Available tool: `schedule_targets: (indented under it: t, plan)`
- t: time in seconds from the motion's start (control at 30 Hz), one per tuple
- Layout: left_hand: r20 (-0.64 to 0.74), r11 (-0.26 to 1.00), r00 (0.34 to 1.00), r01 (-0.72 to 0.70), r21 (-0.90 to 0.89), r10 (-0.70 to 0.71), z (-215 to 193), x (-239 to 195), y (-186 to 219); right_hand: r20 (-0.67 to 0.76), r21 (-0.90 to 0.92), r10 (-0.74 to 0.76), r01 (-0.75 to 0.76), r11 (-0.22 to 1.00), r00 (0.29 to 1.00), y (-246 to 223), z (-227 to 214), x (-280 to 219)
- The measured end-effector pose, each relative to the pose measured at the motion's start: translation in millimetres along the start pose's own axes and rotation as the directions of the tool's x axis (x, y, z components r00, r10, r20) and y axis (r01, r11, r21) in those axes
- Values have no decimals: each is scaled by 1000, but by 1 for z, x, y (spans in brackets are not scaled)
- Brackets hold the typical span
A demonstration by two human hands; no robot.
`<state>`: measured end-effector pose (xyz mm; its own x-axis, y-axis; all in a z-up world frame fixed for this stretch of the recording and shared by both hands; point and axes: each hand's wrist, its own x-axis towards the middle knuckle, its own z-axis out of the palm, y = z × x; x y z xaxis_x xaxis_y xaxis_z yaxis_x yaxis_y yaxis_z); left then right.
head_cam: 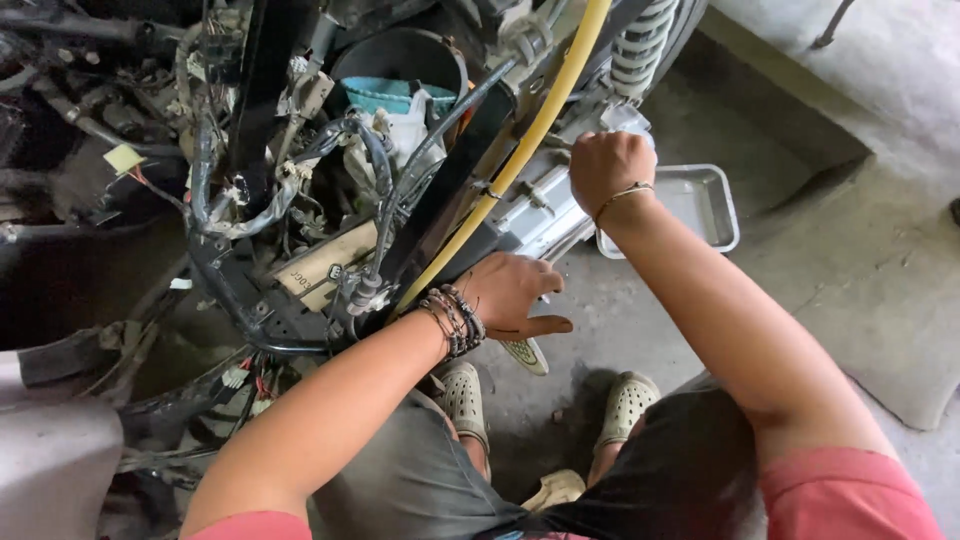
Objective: The person sits on the floor and uses a screwdriver to loosen and remove bolts from a silver metal casing on a motorcycle engine. They place the removed bolts into a small metal tray positioned on the floor. The person then uses their hands to detach and remove the casing from the engine.
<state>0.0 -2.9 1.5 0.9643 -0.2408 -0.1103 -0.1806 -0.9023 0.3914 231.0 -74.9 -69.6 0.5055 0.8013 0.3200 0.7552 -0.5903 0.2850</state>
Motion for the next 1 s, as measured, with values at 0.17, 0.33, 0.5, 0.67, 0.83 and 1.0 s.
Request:
schedule_targets:
  t: [0.17, 0.33, 0.5, 0.67, 0.83, 1.0]
  plan:
    - [35, 1000, 999, -9, -12, 9, -8, 7, 2, 247, 268, -66, -2, 963, 967, -39, -20, -1]
    - [46, 1000, 999, 7, 4, -7, -8, -2, 6, 342, -13, 91, -92, 996, 935, 4, -23, 15]
    - [27, 998, 1000, -3, -62, 4, -3, 1, 0, 472, 211, -3, -110, 971, 881, -23, -42, -1]
    - [47, 999, 999, 3, -33, -1, -5, 4, 2, 470, 122, -10, -54, 991, 883, -34, -82, -28]
    - [-33, 997, 999, -27, -70, 25, -2, 2, 0, 596, 106, -108, 56, 993, 796, 14, -68, -32]
    - [-41, 994, 997, -72, -79, 69, -7, 2, 1, 604, 183, -43, -87, 979, 796, -8, -131, -29]
